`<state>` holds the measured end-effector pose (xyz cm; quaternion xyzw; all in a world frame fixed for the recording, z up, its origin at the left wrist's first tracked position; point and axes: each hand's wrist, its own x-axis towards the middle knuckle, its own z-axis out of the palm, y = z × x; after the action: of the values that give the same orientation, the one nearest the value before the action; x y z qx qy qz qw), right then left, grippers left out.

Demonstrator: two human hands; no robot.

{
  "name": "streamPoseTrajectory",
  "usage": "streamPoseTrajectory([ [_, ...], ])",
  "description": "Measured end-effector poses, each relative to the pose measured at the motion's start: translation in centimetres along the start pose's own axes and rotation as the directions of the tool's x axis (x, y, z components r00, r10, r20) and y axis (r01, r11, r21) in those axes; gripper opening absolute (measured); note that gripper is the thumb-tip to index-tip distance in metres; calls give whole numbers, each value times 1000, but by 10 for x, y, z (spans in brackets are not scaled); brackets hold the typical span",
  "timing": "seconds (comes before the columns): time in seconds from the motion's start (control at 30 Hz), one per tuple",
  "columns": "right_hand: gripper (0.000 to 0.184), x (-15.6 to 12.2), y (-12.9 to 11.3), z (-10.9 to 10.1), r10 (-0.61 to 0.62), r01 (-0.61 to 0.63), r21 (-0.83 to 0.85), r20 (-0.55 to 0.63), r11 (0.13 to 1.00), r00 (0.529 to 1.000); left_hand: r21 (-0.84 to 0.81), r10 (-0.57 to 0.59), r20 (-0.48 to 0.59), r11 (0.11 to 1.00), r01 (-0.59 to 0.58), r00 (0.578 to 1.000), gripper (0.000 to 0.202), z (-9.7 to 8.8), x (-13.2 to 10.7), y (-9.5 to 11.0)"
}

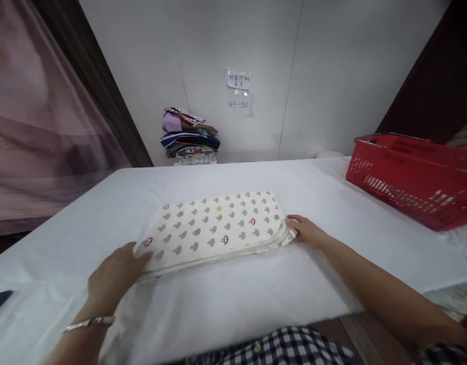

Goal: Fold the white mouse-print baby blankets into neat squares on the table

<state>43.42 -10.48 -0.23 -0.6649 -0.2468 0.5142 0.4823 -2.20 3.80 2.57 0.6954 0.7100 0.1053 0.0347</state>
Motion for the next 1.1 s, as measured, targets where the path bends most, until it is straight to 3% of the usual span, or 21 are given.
streamPoseTrajectory([
  [0.07, 33, -5, 1, -3, -6, 4, 37, 75, 999, 997, 6, 197, -7, 980, -196, 980, 48, 0, -14, 32],
  [0.1, 35, -7, 2, -4, -10, 5, 49, 107, 999, 994, -51, 311, -28, 949, -312, 950, 47, 2, -24, 52],
  [0.2, 48, -8, 10, -8, -29, 22, 75, 93, 997, 995, -243, 584, -29, 783, -572, 811, 39, 12, -57, 122],
  [0.27, 60, -8, 16, -9, -59, 54, 86, 53, 995, 997, -321, 734, -47, 631, -706, 678, 34, 22, -79, 168],
  [0.33, 68, -7, 22, -9, -97, 94, 91, 32, 991, 995, -332, 827, -82, 503, -798, 556, 30, 34, -97, 208],
  [0.4, 67, -8, 25, -10, -135, 131, 89, 41, 987, 990, -293, 868, -75, 452, -843, 492, 27, 46, -107, 238],
  [0.47, 61, -10, 26, -12, -165, 159, 88, 62, 983, 984, -242, 869, -45, 469, -850, 492, 20, 57, -111, 257],
  [0.57, 53, -13, 24, -13, -188, 180, 88, 94, 980, 978, -200, 835, 2, 539, -818, 550, 13, 66, -107, 273],
  [0.7, 51, -15, 21, -11, -203, 196, 66, 115, 978, 972, -226, 785, -72, 588, -776, 616, 17, 68, -105, 282],
  [0.87, 54, -15, 22, -10, -196, 194, 24, 143, 981, 970, -116, 832, -17, 549, -828, 554, 16, 76, -121, 286],
  [1.0, 56, -15, 21, -18, -191, 199, -27, 185, 980, 964, -159, 828, -96, 536, -829, 553, 29, 81, -128, 282],
  [1.1, 46, -14, 21, -25, -146, 171, -117, 196, 978, 970, -149, 835, -106, 524, -839, 540, 35, 82, -127, 281],
])
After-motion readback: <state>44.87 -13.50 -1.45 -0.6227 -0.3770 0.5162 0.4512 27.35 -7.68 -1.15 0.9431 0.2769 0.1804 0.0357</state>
